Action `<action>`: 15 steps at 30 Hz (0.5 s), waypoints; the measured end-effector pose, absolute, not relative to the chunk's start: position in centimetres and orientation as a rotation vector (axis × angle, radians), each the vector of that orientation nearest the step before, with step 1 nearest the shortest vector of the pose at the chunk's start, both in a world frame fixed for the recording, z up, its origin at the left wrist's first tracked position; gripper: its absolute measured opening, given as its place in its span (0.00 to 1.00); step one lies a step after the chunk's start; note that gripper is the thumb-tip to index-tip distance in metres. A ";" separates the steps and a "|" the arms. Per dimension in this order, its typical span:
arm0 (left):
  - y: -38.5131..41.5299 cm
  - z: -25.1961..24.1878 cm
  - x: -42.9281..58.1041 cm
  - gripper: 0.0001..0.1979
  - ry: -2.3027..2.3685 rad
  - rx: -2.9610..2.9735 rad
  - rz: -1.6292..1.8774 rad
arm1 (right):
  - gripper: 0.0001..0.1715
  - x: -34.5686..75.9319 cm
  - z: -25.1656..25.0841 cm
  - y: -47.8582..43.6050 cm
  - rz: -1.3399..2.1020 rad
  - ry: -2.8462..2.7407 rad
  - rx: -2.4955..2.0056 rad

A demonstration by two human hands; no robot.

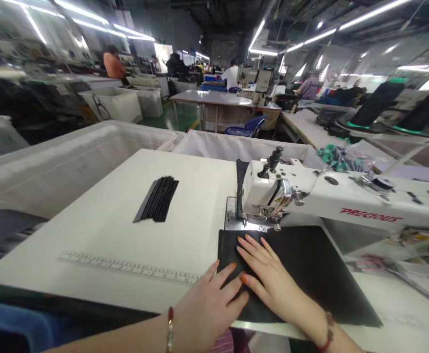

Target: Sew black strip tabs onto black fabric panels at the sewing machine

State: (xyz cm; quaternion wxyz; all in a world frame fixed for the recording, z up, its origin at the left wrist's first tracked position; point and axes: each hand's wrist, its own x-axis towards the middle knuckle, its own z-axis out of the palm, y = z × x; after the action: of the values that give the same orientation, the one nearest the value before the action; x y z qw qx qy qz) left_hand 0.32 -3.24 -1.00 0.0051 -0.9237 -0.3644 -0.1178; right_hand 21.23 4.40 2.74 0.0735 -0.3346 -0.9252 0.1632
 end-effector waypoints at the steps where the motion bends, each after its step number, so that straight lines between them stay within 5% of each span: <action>1: -3.3 -1.1 0.3 0.20 -1.151 -2.893 -0.375 | 0.30 20.8 2.6 4.3 0.504 -2.773 -0.987; 11: -2.9 3.5 -2.5 0.25 -1.135 -3.138 -0.438 | 0.27 19.1 0.7 5.0 0.263 -2.846 -0.922; 15: -1.3 4.4 -9.8 0.19 -1.594 -2.665 -0.697 | 0.29 19.7 -0.8 5.6 0.040 -2.856 -0.853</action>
State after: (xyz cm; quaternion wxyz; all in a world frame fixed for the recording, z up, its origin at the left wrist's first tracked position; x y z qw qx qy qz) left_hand -9.80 -1.27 4.44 -0.0205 -0.8372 -0.5007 -0.2191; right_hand 19.69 5.59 -0.84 0.0801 -0.2853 -0.9550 0.0134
